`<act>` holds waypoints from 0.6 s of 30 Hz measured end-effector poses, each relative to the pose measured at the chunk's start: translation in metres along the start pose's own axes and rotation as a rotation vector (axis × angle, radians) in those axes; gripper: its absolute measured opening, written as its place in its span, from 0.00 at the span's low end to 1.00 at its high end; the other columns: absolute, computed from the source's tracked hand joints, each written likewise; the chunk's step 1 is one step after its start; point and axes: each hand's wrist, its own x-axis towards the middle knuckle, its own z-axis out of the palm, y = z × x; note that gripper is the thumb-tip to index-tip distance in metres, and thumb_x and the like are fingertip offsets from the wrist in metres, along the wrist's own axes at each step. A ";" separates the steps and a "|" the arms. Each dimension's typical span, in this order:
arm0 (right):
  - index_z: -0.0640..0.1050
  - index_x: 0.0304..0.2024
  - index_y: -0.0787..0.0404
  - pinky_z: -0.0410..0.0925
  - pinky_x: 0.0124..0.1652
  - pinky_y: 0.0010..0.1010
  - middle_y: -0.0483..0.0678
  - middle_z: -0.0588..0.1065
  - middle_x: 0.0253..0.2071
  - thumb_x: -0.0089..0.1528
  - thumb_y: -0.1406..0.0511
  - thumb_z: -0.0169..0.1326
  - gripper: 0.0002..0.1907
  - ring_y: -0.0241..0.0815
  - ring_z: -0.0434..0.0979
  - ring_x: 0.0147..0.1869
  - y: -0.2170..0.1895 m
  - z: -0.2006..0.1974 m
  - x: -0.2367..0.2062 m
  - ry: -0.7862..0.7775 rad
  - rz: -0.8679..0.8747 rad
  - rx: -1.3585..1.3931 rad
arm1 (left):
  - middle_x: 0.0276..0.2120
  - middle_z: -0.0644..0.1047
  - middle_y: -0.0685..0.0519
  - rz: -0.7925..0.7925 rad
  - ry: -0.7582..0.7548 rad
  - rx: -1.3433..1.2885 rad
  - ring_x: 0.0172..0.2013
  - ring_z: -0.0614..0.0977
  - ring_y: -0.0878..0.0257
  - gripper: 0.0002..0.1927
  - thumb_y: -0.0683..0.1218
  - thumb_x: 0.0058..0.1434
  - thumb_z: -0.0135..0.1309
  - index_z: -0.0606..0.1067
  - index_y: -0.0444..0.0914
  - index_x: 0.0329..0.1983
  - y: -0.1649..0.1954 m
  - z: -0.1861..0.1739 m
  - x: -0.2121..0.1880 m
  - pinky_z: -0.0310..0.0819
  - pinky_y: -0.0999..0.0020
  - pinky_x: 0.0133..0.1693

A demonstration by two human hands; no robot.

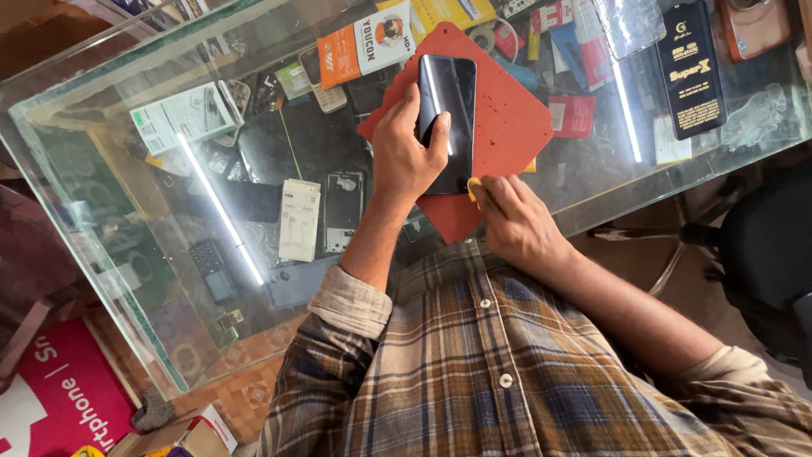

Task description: The person places a smartphone on a red mat on a glass display counter and wipes its screen with a yellow cloth, repositioning the phone and turning it to wipe different areas of the screen and edges throughout the episode.

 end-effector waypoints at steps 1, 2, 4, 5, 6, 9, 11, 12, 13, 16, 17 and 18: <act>0.75 0.54 0.76 0.71 0.49 0.41 0.57 0.69 0.48 0.54 0.78 0.54 0.23 0.55 0.73 0.49 0.000 0.000 0.003 0.015 0.015 0.013 | 0.39 0.80 0.34 -0.001 -0.001 0.005 0.41 0.84 0.42 0.27 0.47 0.65 0.58 0.71 0.20 0.58 0.000 0.000 0.001 0.79 0.55 0.41; 0.75 0.54 0.76 0.71 0.49 0.41 0.57 0.68 0.48 0.55 0.79 0.53 0.22 0.55 0.73 0.49 0.000 0.001 0.006 0.032 0.030 0.027 | 0.39 0.80 0.34 0.007 0.004 0.009 0.41 0.84 0.42 0.27 0.47 0.65 0.58 0.71 0.20 0.58 0.000 -0.001 0.001 0.79 0.54 0.42; 0.74 0.55 0.77 0.69 0.50 0.42 0.58 0.68 0.48 0.55 0.78 0.52 0.23 0.56 0.72 0.50 0.002 0.002 0.013 0.034 0.077 0.024 | 0.40 0.80 0.34 0.022 0.008 0.011 0.42 0.84 0.41 0.26 0.46 0.65 0.58 0.71 0.21 0.58 0.000 -0.001 0.000 0.79 0.54 0.43; 0.74 0.56 0.77 0.68 0.50 0.43 0.58 0.68 0.48 0.55 0.78 0.52 0.24 0.56 0.71 0.50 0.004 0.003 0.017 0.035 0.099 0.022 | 0.40 0.80 0.34 0.020 0.006 0.010 0.42 0.84 0.41 0.26 0.46 0.65 0.58 0.71 0.21 0.57 0.000 -0.001 0.001 0.79 0.54 0.43; 0.73 0.57 0.77 0.67 0.50 0.44 0.58 0.68 0.49 0.56 0.77 0.52 0.25 0.56 0.71 0.50 0.006 0.004 0.022 0.023 0.122 -0.009 | 0.40 0.80 0.34 0.018 0.004 0.010 0.42 0.84 0.41 0.26 0.46 0.65 0.58 0.71 0.21 0.57 0.000 -0.002 0.001 0.79 0.54 0.43; 0.70 0.61 0.77 0.65 0.52 0.45 0.60 0.66 0.50 0.57 0.76 0.52 0.27 0.58 0.68 0.52 0.014 0.009 0.037 -0.003 0.172 -0.080 | 0.40 0.80 0.34 0.015 0.003 0.013 0.42 0.84 0.41 0.26 0.46 0.65 0.58 0.71 0.21 0.58 0.001 -0.002 0.002 0.79 0.54 0.43; 0.69 0.63 0.78 0.64 0.54 0.45 0.61 0.65 0.51 0.58 0.75 0.52 0.29 0.59 0.67 0.54 0.021 0.013 0.046 -0.008 0.187 -0.103 | 0.40 0.80 0.34 0.021 0.002 0.016 0.42 0.83 0.40 0.26 0.46 0.65 0.58 0.71 0.21 0.57 0.002 -0.003 0.002 0.78 0.53 0.43; 0.68 0.63 0.77 0.64 0.54 0.45 0.61 0.65 0.51 0.58 0.75 0.52 0.29 0.59 0.67 0.54 0.026 0.014 0.051 0.000 0.192 -0.082 | 0.40 0.80 0.34 0.027 0.001 0.017 0.42 0.83 0.40 0.25 0.46 0.64 0.59 0.71 0.21 0.57 0.003 -0.003 0.002 0.78 0.53 0.43; 0.68 0.63 0.77 0.64 0.55 0.46 0.61 0.65 0.50 0.59 0.75 0.52 0.29 0.59 0.67 0.54 0.030 0.015 0.055 0.005 0.197 -0.060 | 0.40 0.80 0.34 0.030 -0.002 0.019 0.42 0.83 0.39 0.25 0.45 0.64 0.59 0.71 0.22 0.57 0.003 -0.004 0.003 0.78 0.52 0.43; 0.68 0.62 0.77 0.64 0.57 0.46 0.61 0.65 0.50 0.60 0.73 0.54 0.27 0.61 0.67 0.56 0.042 0.018 0.065 0.054 0.169 -0.026 | 0.40 0.79 0.34 0.038 0.003 -0.006 0.42 0.83 0.39 0.24 0.44 0.64 0.59 0.71 0.22 0.57 0.004 -0.005 0.003 0.78 0.53 0.43; 0.68 0.61 0.77 0.64 0.57 0.46 0.62 0.64 0.50 0.60 0.72 0.55 0.27 0.62 0.67 0.57 0.047 0.019 0.069 0.077 0.152 -0.021 | 0.40 0.79 0.34 0.038 -0.003 -0.017 0.42 0.83 0.39 0.24 0.43 0.64 0.59 0.71 0.22 0.56 0.005 -0.005 0.003 0.78 0.53 0.43; 0.68 0.62 0.77 0.64 0.58 0.45 0.61 0.64 0.51 0.60 0.73 0.54 0.27 0.61 0.67 0.57 0.051 0.019 0.072 0.077 0.151 -0.016 | 0.39 0.79 0.34 0.039 -0.010 -0.028 0.42 0.83 0.39 0.23 0.43 0.64 0.59 0.71 0.22 0.56 0.005 -0.006 0.004 0.78 0.53 0.43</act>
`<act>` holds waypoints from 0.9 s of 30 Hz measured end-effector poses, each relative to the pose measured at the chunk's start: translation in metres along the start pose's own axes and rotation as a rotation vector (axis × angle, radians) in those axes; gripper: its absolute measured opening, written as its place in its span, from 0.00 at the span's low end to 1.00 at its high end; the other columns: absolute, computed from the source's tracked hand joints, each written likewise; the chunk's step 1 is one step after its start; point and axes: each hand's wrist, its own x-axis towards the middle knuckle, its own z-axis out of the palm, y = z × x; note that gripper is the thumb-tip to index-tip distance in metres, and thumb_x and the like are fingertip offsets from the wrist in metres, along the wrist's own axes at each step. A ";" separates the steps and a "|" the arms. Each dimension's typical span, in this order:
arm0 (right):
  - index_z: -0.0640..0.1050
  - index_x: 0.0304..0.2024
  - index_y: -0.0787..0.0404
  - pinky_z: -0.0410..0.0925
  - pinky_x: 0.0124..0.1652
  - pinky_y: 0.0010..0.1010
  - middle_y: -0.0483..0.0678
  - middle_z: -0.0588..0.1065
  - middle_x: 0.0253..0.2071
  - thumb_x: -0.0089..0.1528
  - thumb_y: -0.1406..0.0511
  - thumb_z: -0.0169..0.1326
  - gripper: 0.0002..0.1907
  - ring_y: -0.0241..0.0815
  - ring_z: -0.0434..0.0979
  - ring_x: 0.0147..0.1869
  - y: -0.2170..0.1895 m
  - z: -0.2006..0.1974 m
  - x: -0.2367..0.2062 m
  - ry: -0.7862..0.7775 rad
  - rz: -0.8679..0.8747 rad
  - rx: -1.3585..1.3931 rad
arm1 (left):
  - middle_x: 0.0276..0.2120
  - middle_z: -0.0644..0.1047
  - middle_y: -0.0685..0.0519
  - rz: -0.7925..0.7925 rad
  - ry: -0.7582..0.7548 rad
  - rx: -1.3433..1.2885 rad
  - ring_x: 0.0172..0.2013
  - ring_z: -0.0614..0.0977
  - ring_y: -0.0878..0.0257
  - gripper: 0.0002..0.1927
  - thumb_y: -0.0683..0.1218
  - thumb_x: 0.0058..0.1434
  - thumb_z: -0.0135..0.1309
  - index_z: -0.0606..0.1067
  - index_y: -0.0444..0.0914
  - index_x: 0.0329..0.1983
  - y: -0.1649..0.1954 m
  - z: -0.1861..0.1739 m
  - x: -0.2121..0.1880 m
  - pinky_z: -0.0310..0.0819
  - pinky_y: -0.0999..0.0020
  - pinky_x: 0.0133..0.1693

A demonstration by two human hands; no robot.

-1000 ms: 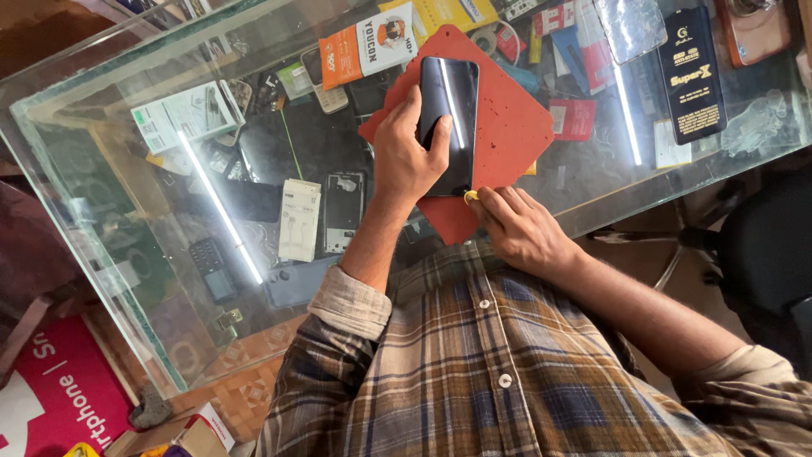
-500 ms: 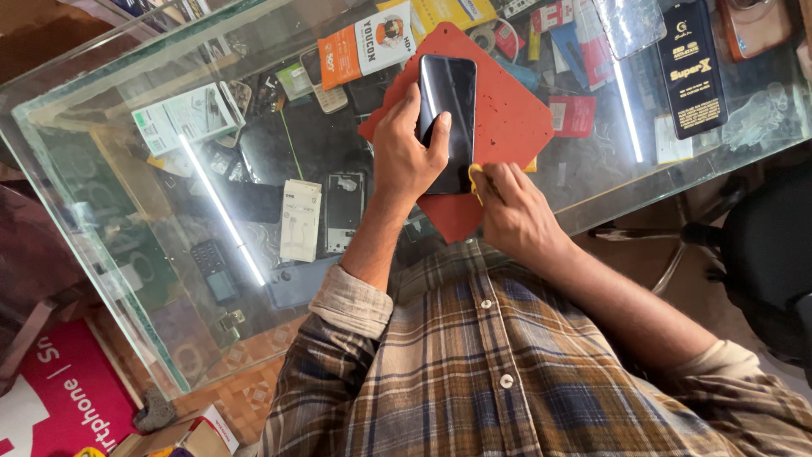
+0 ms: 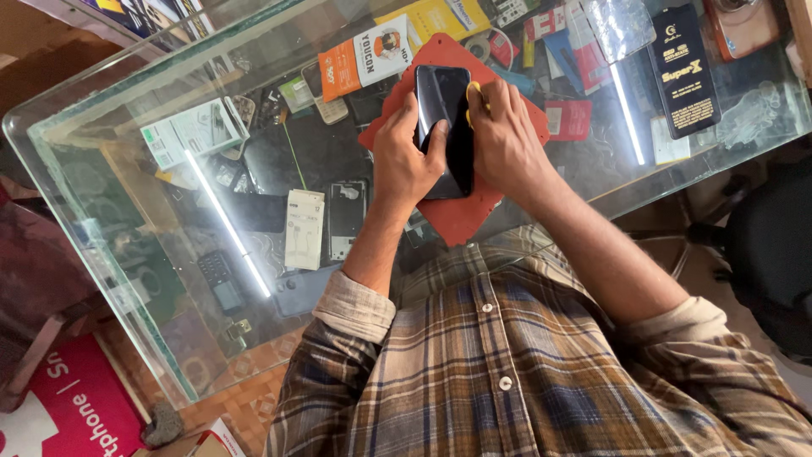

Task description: The person places a smartphone on a red mat on a glass display counter and wipes its screen with a yellow cloth, repositioning the phone and turning it to wipe different areas of the screen and edges throughout the episode.

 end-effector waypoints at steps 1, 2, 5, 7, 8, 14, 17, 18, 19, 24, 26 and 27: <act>0.68 0.63 0.77 0.64 0.58 0.44 0.61 0.65 0.52 0.61 0.74 0.54 0.27 0.61 0.67 0.57 0.003 0.001 0.004 -0.001 0.000 0.005 | 0.39 0.79 0.34 -0.001 -0.008 -0.011 0.42 0.83 0.39 0.22 0.42 0.63 0.59 0.71 0.22 0.56 0.000 -0.001 0.000 0.78 0.53 0.43; 0.69 0.63 0.77 0.65 0.59 0.44 0.61 0.65 0.52 0.61 0.74 0.54 0.27 0.61 0.67 0.57 0.006 0.002 0.007 -0.002 0.001 0.011 | 0.39 0.79 0.34 -0.002 -0.016 -0.018 0.42 0.83 0.39 0.22 0.42 0.63 0.59 0.71 0.22 0.56 0.000 -0.002 0.000 0.78 0.53 0.43; 0.69 0.63 0.78 0.65 0.59 0.43 0.61 0.64 0.53 0.61 0.74 0.54 0.27 0.61 0.67 0.57 0.014 0.005 0.016 0.027 -0.043 -0.050 | 0.39 0.80 0.34 0.005 -0.027 -0.024 0.42 0.83 0.39 0.23 0.42 0.63 0.60 0.71 0.21 0.55 0.000 -0.003 0.002 0.78 0.53 0.43; 0.69 0.63 0.77 0.65 0.58 0.43 0.60 0.65 0.53 0.60 0.74 0.55 0.27 0.60 0.68 0.57 0.017 0.005 0.019 0.020 -0.039 -0.056 | 0.40 0.80 0.33 0.020 -0.019 -0.008 0.43 0.83 0.39 0.24 0.42 0.62 0.60 0.71 0.21 0.56 0.000 -0.004 0.002 0.78 0.53 0.43; 0.70 0.63 0.77 0.66 0.58 0.43 0.60 0.65 0.52 0.60 0.75 0.55 0.27 0.59 0.68 0.56 0.018 0.005 0.019 0.016 -0.037 -0.058 | 0.40 0.80 0.33 0.018 -0.019 -0.010 0.43 0.83 0.39 0.24 0.42 0.62 0.60 0.71 0.20 0.56 0.001 -0.004 0.002 0.78 0.53 0.43; 0.71 0.60 0.75 0.68 0.54 0.44 0.59 0.67 0.51 0.59 0.73 0.57 0.26 0.60 0.71 0.56 0.012 -0.002 0.006 -0.022 -0.037 -0.005 | 0.43 0.79 0.32 0.022 -0.026 -0.008 0.45 0.83 0.38 0.25 0.42 0.63 0.60 0.71 0.20 0.57 0.002 -0.005 0.002 0.78 0.53 0.46; 0.71 0.60 0.74 0.68 0.53 0.44 0.59 0.67 0.50 0.60 0.74 0.56 0.24 0.60 0.72 0.56 0.007 0.000 0.002 -0.001 -0.005 0.006 | 0.42 0.80 0.33 -0.016 -0.044 -0.043 0.45 0.83 0.38 0.24 0.42 0.63 0.59 0.71 0.21 0.57 0.002 -0.005 0.002 0.78 0.53 0.46; 0.72 0.59 0.73 0.68 0.54 0.44 0.59 0.67 0.50 0.60 0.74 0.56 0.23 0.60 0.72 0.57 0.007 0.001 0.002 0.010 -0.010 0.005 | 0.42 0.80 0.32 -0.011 -0.042 -0.034 0.45 0.83 0.38 0.24 0.42 0.63 0.59 0.71 0.21 0.57 0.002 -0.005 0.002 0.78 0.52 0.46; 0.72 0.58 0.72 0.68 0.54 0.44 0.59 0.67 0.50 0.61 0.74 0.56 0.22 0.60 0.72 0.57 0.008 0.002 0.004 0.020 -0.014 0.005 | 0.42 0.80 0.32 -0.008 -0.042 -0.024 0.45 0.83 0.38 0.24 0.42 0.63 0.59 0.71 0.21 0.57 0.002 -0.005 0.002 0.78 0.52 0.46; 0.73 0.57 0.72 0.69 0.53 0.44 0.58 0.66 0.50 0.61 0.74 0.56 0.21 0.59 0.72 0.54 0.020 0.001 0.015 0.034 -0.077 -0.020 | 0.43 0.79 0.32 0.015 -0.030 -0.012 0.46 0.83 0.37 0.25 0.43 0.63 0.59 0.71 0.21 0.57 0.000 -0.005 0.002 0.78 0.52 0.47; 0.73 0.56 0.72 0.70 0.52 0.44 0.58 0.66 0.49 0.60 0.74 0.56 0.20 0.58 0.72 0.54 0.022 -0.001 0.016 0.008 -0.073 0.009 | 0.43 0.80 0.32 -0.012 -0.037 -0.019 0.45 0.83 0.38 0.25 0.43 0.62 0.59 0.71 0.21 0.57 0.001 -0.005 0.000 0.78 0.52 0.46; 0.73 0.56 0.71 0.70 0.52 0.43 0.58 0.66 0.49 0.60 0.75 0.55 0.20 0.58 0.73 0.55 0.023 -0.002 0.016 0.010 -0.072 0.009 | 0.43 0.80 0.32 -0.019 -0.032 -0.018 0.45 0.83 0.38 0.25 0.43 0.63 0.59 0.71 0.21 0.57 0.001 -0.005 0.000 0.78 0.53 0.46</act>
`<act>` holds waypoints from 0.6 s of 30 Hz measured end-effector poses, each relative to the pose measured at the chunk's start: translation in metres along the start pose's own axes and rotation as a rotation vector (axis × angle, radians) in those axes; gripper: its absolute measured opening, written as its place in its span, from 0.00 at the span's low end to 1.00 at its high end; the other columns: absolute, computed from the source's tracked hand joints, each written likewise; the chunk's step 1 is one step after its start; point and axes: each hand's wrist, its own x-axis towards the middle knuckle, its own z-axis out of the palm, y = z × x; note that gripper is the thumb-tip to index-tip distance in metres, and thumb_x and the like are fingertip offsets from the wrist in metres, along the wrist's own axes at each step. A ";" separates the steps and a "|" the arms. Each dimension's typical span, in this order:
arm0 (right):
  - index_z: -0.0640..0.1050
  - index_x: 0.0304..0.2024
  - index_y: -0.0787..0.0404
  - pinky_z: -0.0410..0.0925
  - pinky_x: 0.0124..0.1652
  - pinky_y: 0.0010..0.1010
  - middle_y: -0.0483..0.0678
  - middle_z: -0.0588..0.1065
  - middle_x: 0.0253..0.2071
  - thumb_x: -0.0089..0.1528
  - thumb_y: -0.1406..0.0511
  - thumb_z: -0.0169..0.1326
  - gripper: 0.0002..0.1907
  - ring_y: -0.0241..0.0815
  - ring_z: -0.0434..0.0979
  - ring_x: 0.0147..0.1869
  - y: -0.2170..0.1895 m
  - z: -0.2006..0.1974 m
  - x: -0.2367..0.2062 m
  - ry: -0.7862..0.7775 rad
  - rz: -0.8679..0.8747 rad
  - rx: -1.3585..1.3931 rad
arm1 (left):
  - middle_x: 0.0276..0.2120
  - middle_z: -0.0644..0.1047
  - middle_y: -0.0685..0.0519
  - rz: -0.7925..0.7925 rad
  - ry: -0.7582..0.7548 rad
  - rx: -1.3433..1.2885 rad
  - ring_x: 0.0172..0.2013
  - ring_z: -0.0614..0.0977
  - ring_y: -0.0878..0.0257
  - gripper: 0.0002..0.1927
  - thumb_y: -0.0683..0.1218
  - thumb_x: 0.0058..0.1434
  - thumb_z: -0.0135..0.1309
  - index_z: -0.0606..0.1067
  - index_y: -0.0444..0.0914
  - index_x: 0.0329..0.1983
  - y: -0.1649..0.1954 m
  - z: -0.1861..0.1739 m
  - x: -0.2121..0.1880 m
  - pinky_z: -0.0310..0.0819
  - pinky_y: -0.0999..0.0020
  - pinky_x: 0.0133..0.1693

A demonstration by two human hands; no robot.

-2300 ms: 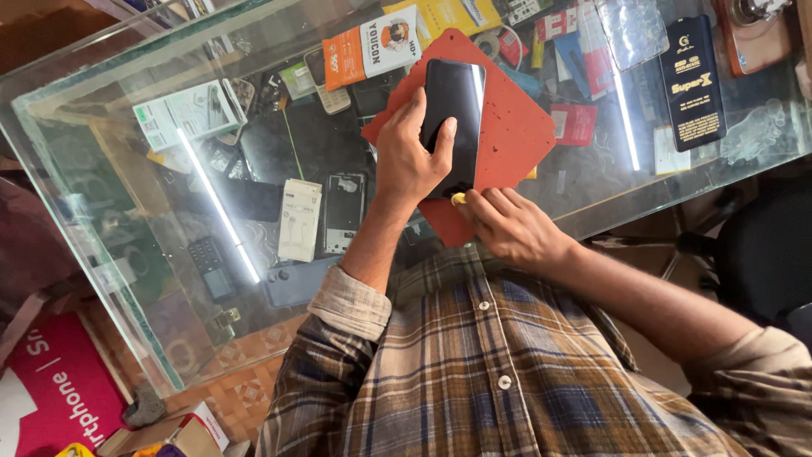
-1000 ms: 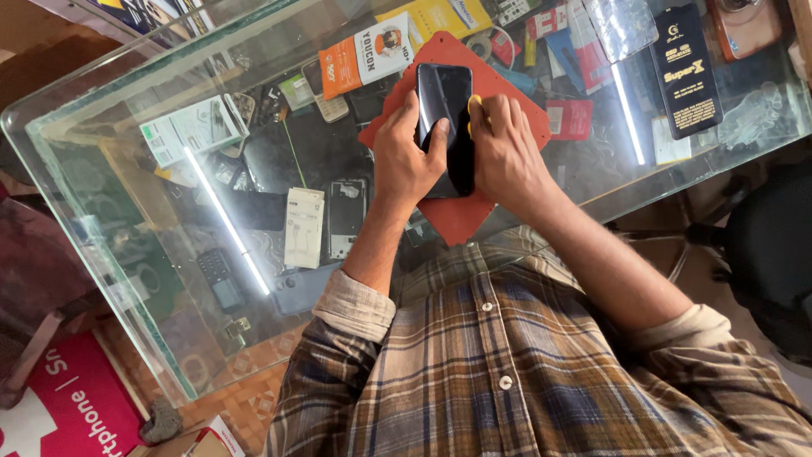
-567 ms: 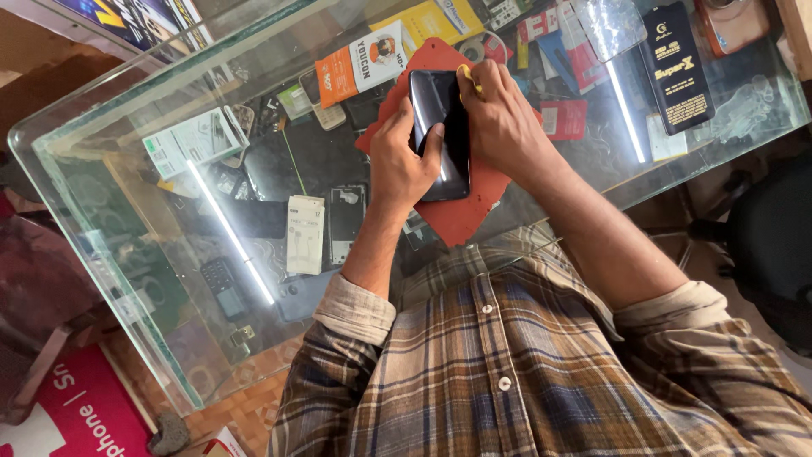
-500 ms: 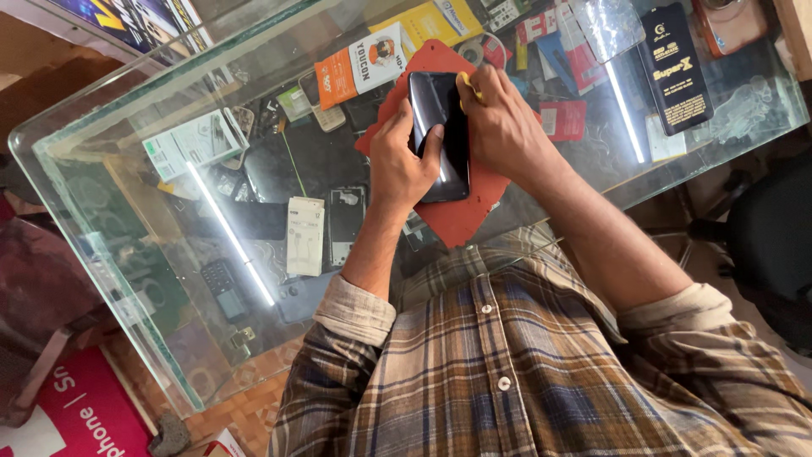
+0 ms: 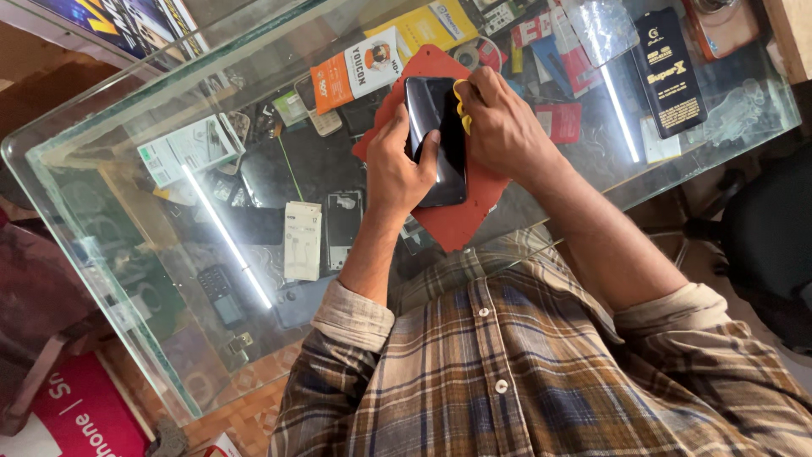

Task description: The person places a smartphone on a red mat on a glass display counter and wipes its screen with a yellow cloth, repositioning the phone and turning it to wipe different areas of the screen and edges throughout the episode.

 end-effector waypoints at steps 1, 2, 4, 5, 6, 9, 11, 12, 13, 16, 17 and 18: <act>0.73 0.56 0.71 0.70 0.53 0.43 0.58 0.66 0.50 0.60 0.76 0.54 0.21 0.58 0.73 0.55 0.000 0.000 0.000 0.003 0.001 0.001 | 0.43 0.80 0.32 -0.005 0.004 0.002 0.45 0.83 0.38 0.25 0.43 0.63 0.60 0.71 0.21 0.57 0.000 0.000 0.000 0.78 0.53 0.45; 0.73 0.57 0.71 0.70 0.54 0.42 0.58 0.66 0.50 0.60 0.77 0.53 0.21 0.58 0.73 0.56 0.000 0.000 0.001 0.007 0.004 0.001 | 0.43 0.80 0.32 -0.005 0.001 0.000 0.45 0.83 0.38 0.25 0.43 0.63 0.59 0.71 0.21 0.57 0.001 -0.001 0.000 0.78 0.53 0.45; 0.74 0.55 0.71 0.70 0.54 0.43 0.57 0.67 0.50 0.59 0.78 0.53 0.21 0.58 0.73 0.55 0.000 0.001 0.002 0.032 -0.002 0.011 | 0.43 0.80 0.32 0.002 0.001 -0.006 0.45 0.83 0.37 0.25 0.43 0.63 0.59 0.71 0.21 0.57 0.002 -0.001 0.001 0.78 0.53 0.45; 0.74 0.55 0.71 0.70 0.54 0.43 0.57 0.67 0.50 0.58 0.78 0.52 0.21 0.58 0.73 0.55 0.000 0.001 0.003 0.045 -0.007 0.015 | 0.43 0.79 0.32 0.013 0.009 0.001 0.45 0.83 0.37 0.25 0.43 0.62 0.60 0.71 0.21 0.57 0.002 -0.001 0.002 0.79 0.53 0.45; 0.74 0.55 0.71 0.70 0.54 0.43 0.58 0.67 0.49 0.58 0.78 0.53 0.21 0.58 0.73 0.54 0.000 0.002 0.004 0.044 -0.007 0.020 | 0.43 0.79 0.31 0.023 0.015 0.010 0.45 0.83 0.37 0.25 0.43 0.62 0.60 0.70 0.20 0.57 0.002 -0.001 0.003 0.79 0.53 0.45; 0.74 0.55 0.73 0.70 0.52 0.43 0.59 0.67 0.49 0.58 0.79 0.52 0.21 0.60 0.73 0.54 0.003 0.002 0.004 0.029 0.006 0.040 | 0.42 0.79 0.31 -0.017 -0.005 -0.015 0.44 0.83 0.37 0.25 0.43 0.62 0.59 0.71 0.20 0.56 0.003 -0.001 0.002 0.79 0.53 0.44; 0.74 0.55 0.72 0.70 0.53 0.43 0.59 0.67 0.50 0.57 0.80 0.50 0.22 0.60 0.73 0.55 0.005 0.001 0.003 0.022 0.013 0.061 | 0.42 0.80 0.31 -0.030 -0.007 -0.021 0.44 0.83 0.37 0.24 0.42 0.62 0.59 0.71 0.20 0.56 0.004 -0.001 0.000 0.78 0.53 0.44; 0.74 0.55 0.72 0.70 0.54 0.43 0.58 0.67 0.50 0.56 0.80 0.49 0.23 0.60 0.73 0.55 0.006 0.001 0.003 0.019 0.004 0.064 | 0.42 0.79 0.31 -0.014 0.005 -0.009 0.44 0.83 0.37 0.25 0.42 0.62 0.59 0.71 0.20 0.56 0.004 -0.001 0.001 0.79 0.53 0.45; 0.74 0.54 0.71 0.70 0.55 0.43 0.58 0.67 0.49 0.55 0.81 0.49 0.23 0.59 0.73 0.55 0.006 0.000 0.002 0.016 -0.005 0.064 | 0.42 0.79 0.31 0.003 0.018 0.000 0.45 0.83 0.37 0.25 0.42 0.62 0.59 0.71 0.20 0.56 0.004 0.000 0.001 0.79 0.53 0.46; 0.73 0.56 0.73 0.70 0.54 0.44 0.58 0.67 0.49 0.55 0.80 0.49 0.24 0.60 0.72 0.53 0.007 -0.001 0.002 0.016 -0.016 0.066 | 0.41 0.79 0.32 -0.012 0.019 -0.012 0.44 0.83 0.37 0.25 0.43 0.62 0.59 0.71 0.20 0.56 0.003 0.000 0.002 0.79 0.53 0.45; 0.73 0.57 0.73 0.70 0.53 0.44 0.59 0.67 0.49 0.55 0.80 0.49 0.25 0.60 0.72 0.53 0.007 -0.002 0.002 0.018 -0.015 0.067 | 0.42 0.79 0.32 -0.005 0.019 -0.008 0.44 0.83 0.37 0.24 0.42 0.62 0.59 0.71 0.20 0.56 0.003 0.000 0.002 0.79 0.53 0.45; 0.73 0.56 0.73 0.70 0.53 0.44 0.59 0.67 0.49 0.55 0.80 0.49 0.25 0.60 0.72 0.53 0.007 -0.003 0.002 0.020 -0.024 0.068 | 0.42 0.79 0.32 0.002 0.020 -0.004 0.45 0.83 0.37 0.24 0.42 0.62 0.59 0.71 0.20 0.56 0.003 0.000 0.003 0.79 0.53 0.45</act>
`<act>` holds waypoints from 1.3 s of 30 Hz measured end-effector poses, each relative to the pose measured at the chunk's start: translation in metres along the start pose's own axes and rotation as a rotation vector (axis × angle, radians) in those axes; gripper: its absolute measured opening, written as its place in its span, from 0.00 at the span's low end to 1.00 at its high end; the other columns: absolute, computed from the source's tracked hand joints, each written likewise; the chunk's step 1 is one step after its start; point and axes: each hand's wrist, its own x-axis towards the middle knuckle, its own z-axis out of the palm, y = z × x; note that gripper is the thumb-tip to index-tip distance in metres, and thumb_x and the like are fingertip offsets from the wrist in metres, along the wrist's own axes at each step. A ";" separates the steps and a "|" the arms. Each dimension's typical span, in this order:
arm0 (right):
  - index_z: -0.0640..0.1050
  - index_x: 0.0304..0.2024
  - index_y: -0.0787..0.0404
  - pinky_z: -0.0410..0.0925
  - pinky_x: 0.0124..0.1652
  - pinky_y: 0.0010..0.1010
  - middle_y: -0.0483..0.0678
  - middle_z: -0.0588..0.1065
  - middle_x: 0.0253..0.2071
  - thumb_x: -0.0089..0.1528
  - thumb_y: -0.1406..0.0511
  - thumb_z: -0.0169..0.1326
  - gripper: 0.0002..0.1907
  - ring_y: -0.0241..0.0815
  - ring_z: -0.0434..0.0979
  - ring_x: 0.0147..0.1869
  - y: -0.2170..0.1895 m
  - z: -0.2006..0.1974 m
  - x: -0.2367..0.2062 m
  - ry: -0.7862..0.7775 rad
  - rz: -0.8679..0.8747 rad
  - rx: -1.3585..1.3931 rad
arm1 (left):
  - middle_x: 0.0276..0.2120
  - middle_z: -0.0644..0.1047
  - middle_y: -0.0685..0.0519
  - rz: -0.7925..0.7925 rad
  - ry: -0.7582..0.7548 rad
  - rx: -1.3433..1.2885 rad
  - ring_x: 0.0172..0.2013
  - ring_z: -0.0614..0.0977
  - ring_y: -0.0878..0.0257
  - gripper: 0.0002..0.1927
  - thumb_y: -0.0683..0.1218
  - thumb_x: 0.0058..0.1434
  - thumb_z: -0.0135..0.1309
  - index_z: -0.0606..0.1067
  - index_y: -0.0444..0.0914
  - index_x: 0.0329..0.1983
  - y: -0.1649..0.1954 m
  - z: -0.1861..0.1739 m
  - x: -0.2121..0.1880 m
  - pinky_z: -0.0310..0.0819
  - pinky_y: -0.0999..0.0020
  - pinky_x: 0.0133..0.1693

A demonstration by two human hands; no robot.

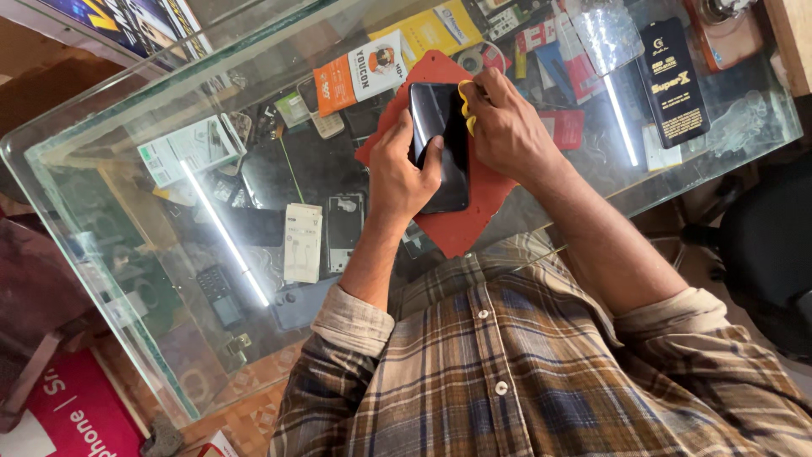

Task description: The person places a smartphone on a red mat on a glass display counter and wipes its screen with a yellow cloth, repositioning the phone and turning it to wipe different areas of the screen and edges throughout the episode.

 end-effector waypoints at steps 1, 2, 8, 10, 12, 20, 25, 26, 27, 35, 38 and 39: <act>0.73 0.56 0.73 0.70 0.54 0.44 0.59 0.67 0.49 0.55 0.80 0.49 0.25 0.60 0.72 0.54 0.000 -0.001 0.000 0.002 -0.006 0.003 | 0.42 0.79 0.31 0.005 -0.003 0.005 0.45 0.83 0.37 0.24 0.42 0.62 0.59 0.71 0.20 0.56 0.000 0.000 -0.001 0.78 0.52 0.45; 0.74 0.56 0.72 0.70 0.54 0.43 0.59 0.67 0.49 0.55 0.80 0.49 0.24 0.60 0.72 0.54 0.000 -0.001 0.000 0.003 -0.011 0.006 | 0.42 0.79 0.32 -0.012 -0.014 -0.001 0.44 0.83 0.37 0.24 0.42 0.62 0.59 0.72 0.20 0.55 0.001 0.000 -0.002 0.78 0.52 0.45; 0.74 0.57 0.73 0.70 0.53 0.44 0.58 0.67 0.48 0.55 0.80 0.50 0.26 0.59 0.72 0.52 -0.002 -0.005 0.003 -0.014 -0.017 0.027 | 0.42 0.79 0.32 -0.003 -0.010 -0.007 0.44 0.83 0.38 0.25 0.42 0.62 0.59 0.71 0.20 0.57 0.000 0.000 0.000 0.79 0.53 0.45; 0.74 0.55 0.72 0.70 0.53 0.43 0.57 0.67 0.48 0.55 0.81 0.49 0.24 0.58 0.73 0.54 -0.002 -0.006 0.003 -0.026 -0.007 0.030 | 0.42 0.80 0.32 -0.020 -0.015 -0.005 0.44 0.83 0.38 0.25 0.42 0.62 0.59 0.71 0.20 0.57 -0.001 -0.001 -0.001 0.79 0.53 0.45; 0.74 0.55 0.71 0.70 0.53 0.43 0.57 0.67 0.48 0.55 0.81 0.49 0.24 0.58 0.73 0.54 -0.002 -0.007 0.003 -0.027 -0.021 0.031 | 0.40 0.80 0.33 -0.037 -0.032 -0.006 0.43 0.84 0.40 0.25 0.43 0.62 0.59 0.71 0.19 0.56 -0.001 0.000 -0.001 0.79 0.54 0.43; 0.74 0.54 0.72 0.70 0.54 0.44 0.58 0.67 0.49 0.54 0.81 0.48 0.24 0.59 0.73 0.54 -0.002 -0.007 0.005 -0.019 -0.005 0.110 | 0.40 0.80 0.33 -0.029 -0.025 0.007 0.43 0.84 0.41 0.26 0.43 0.62 0.60 0.71 0.19 0.57 -0.004 0.001 -0.002 0.79 0.55 0.42; 0.75 0.54 0.71 0.70 0.53 0.44 0.58 0.68 0.48 0.54 0.81 0.48 0.24 0.60 0.73 0.52 0.000 -0.009 0.004 -0.032 0.015 0.108 | 0.41 0.80 0.33 -0.011 -0.014 0.014 0.43 0.84 0.41 0.26 0.43 0.62 0.60 0.70 0.19 0.57 -0.005 0.002 -0.004 0.79 0.55 0.43; 0.75 0.53 0.71 0.70 0.53 0.44 0.57 0.68 0.47 0.54 0.81 0.48 0.24 0.59 0.73 0.52 0.000 -0.009 0.004 -0.039 0.009 0.112 | 0.41 0.80 0.33 -0.005 -0.012 0.018 0.43 0.84 0.40 0.26 0.43 0.62 0.60 0.70 0.19 0.57 -0.005 0.002 -0.003 0.79 0.55 0.43; 0.75 0.54 0.71 0.70 0.53 0.44 0.58 0.68 0.48 0.54 0.81 0.48 0.24 0.60 0.73 0.53 0.000 -0.009 0.004 -0.031 0.000 0.107 | 0.41 0.80 0.33 0.001 -0.009 0.022 0.43 0.84 0.40 0.26 0.43 0.62 0.60 0.70 0.19 0.57 -0.005 0.002 -0.003 0.79 0.54 0.43; 0.77 0.50 0.73 0.72 0.52 0.43 0.58 0.71 0.47 0.55 0.80 0.50 0.20 0.59 0.75 0.52 0.002 -0.007 0.000 -0.001 0.012 0.099 | 0.42 0.80 0.32 -0.016 -0.023 0.002 0.44 0.84 0.40 0.26 0.43 0.62 0.60 0.70 0.19 0.57 -0.005 0.000 -0.003 0.79 0.55 0.44; 0.81 0.49 0.72 0.72 0.42 0.37 0.57 0.73 0.45 0.58 0.81 0.51 0.17 0.54 0.79 0.46 0.008 -0.015 -0.009 0.024 0.109 0.269 | 0.44 0.79 0.32 0.027 -0.082 0.001 0.47 0.83 0.39 0.26 0.44 0.63 0.61 0.70 0.20 0.58 -0.001 -0.006 0.000 0.79 0.55 0.46; 0.81 0.49 0.72 0.72 0.42 0.36 0.56 0.74 0.46 0.59 0.81 0.52 0.16 0.52 0.79 0.46 0.011 -0.018 -0.013 0.067 0.123 0.254 | 0.44 0.79 0.33 0.048 -0.141 0.004 0.47 0.83 0.38 0.26 0.44 0.63 0.62 0.71 0.21 0.58 0.000 -0.012 0.001 0.79 0.54 0.47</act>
